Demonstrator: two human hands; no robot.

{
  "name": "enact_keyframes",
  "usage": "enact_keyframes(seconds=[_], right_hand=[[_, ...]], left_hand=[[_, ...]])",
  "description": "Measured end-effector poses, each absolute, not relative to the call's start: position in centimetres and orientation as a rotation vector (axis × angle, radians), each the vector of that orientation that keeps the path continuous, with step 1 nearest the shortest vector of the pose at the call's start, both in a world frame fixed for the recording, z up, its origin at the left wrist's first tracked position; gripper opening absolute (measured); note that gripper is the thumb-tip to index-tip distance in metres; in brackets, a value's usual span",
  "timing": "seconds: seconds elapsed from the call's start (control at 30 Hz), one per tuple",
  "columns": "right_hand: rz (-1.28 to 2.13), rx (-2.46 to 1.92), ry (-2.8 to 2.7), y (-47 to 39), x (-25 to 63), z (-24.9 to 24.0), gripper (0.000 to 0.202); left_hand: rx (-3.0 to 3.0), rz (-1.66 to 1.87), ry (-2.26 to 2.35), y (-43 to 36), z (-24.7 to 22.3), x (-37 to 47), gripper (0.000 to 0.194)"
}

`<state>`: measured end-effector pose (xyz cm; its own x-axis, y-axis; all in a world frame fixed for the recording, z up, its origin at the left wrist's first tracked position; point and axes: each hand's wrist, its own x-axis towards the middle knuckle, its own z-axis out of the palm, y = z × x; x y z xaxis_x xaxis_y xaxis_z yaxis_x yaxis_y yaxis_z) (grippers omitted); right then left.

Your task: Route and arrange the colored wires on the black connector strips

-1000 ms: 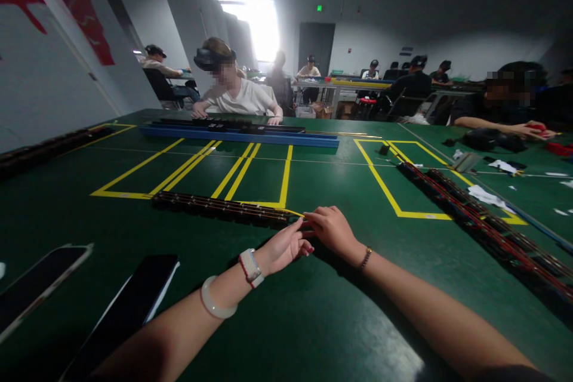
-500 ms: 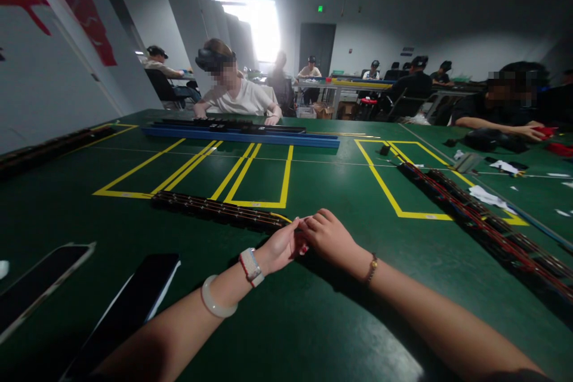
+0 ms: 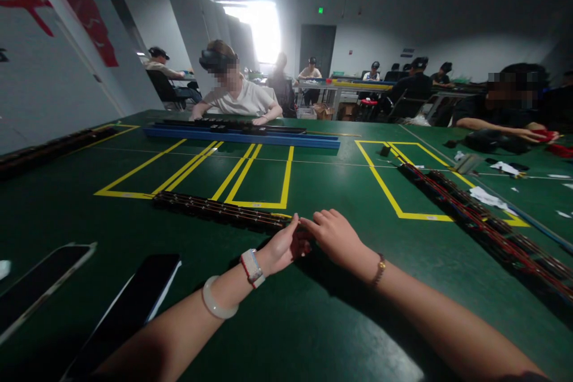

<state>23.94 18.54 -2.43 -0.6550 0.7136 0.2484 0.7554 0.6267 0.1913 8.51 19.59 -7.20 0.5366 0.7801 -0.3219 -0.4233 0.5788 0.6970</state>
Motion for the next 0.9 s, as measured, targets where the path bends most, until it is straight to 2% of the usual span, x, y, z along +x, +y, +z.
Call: enact_keyframes(seconds=[0.1,0.23,0.47,0.63,0.9], right_hand=[[-0.572,-1.228,-2.632,19.6,24.3,-2.4,0.033],[-0.577,-1.229,-2.665,21.6,24.6,-3.7,0.034],[-0.418,-1.159,-2.751,22.6,25.0,-6.0,0.026],[-0.248,-1.172,-2.639,22.6,25.5,-7.1,0.032],[-0.155,-1.178,-2.434,23.0,25.6,-7.9,0.024]], left_hand=[[0.687,0.821,0.713,19.1,-6.9,8.8,0.029],[0.704,0.784,0.764,18.6,-6.0,9.0,0.020],[0.682,0.834,0.812,18.3,-5.4,9.3,0.021],[0.809,0.895,0.908,17.8,-4.9,9.4,0.022],[1.594,0.505,1.351,19.4,-4.7,8.0,0.034]])
